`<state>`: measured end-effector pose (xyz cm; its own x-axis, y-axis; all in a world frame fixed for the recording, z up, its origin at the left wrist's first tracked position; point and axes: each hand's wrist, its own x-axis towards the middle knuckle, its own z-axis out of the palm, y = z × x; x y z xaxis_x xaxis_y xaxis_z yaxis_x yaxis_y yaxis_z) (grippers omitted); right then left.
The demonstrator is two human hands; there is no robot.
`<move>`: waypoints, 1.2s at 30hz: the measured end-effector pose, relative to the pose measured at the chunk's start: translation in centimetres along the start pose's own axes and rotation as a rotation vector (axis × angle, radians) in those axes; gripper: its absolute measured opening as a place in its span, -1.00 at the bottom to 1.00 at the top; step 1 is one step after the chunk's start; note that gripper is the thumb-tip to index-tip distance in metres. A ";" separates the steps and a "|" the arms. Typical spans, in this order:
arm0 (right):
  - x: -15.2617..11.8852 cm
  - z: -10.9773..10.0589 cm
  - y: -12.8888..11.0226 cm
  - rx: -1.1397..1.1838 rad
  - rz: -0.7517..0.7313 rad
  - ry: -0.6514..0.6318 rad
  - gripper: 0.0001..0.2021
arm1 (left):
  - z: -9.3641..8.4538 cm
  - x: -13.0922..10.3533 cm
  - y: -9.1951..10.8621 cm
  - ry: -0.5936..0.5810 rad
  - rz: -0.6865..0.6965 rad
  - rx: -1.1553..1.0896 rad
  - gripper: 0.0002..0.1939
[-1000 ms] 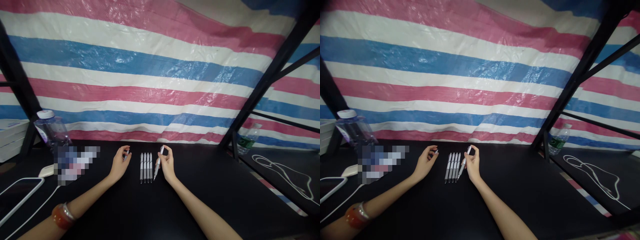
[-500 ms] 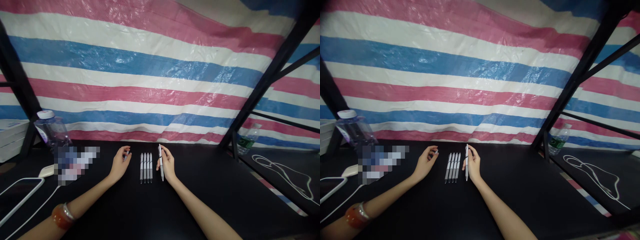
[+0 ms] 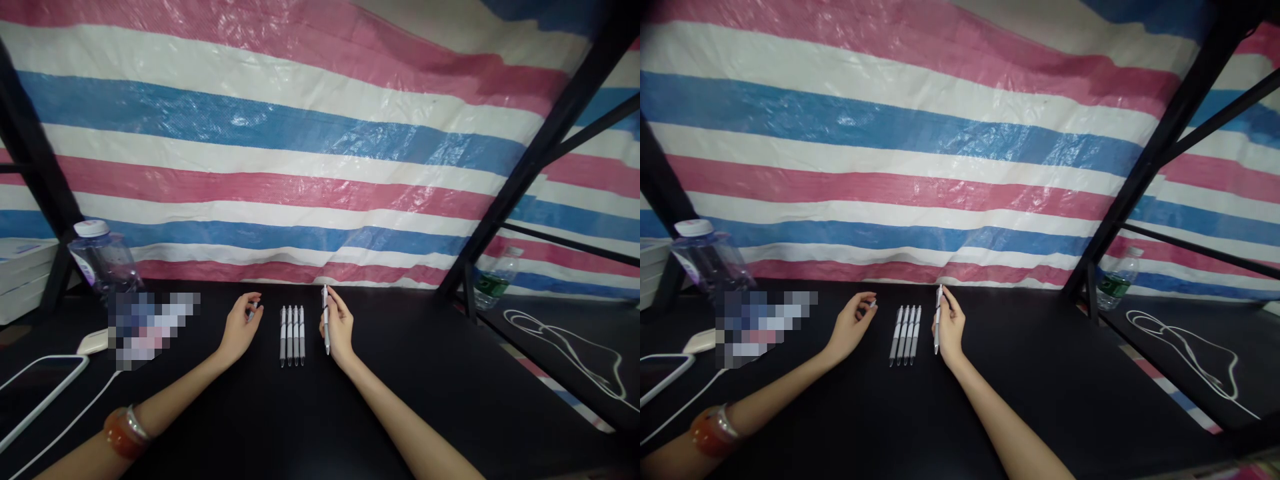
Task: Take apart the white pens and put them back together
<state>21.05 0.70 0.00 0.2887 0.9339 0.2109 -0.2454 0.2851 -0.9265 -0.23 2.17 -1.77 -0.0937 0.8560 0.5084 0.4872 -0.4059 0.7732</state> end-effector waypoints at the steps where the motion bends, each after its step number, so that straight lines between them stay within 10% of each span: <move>1: 0.0 0.0 0.0 -0.005 -0.005 -0.001 -0.42 | 0.0 0.0 0.0 -0.002 0.002 0.000 -0.73; 36: 0.8 -0.3 1.6 -0.085 -0.050 -0.142 -0.51 | -0.1 -0.2 0.6 -0.006 0.039 0.026 -0.76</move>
<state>21.19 1.79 -1.38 0.1635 0.9418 0.2938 -0.1531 0.3184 -0.9355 -0.04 1.73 -1.32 -0.0688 0.8418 0.5354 0.5125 -0.4306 0.7429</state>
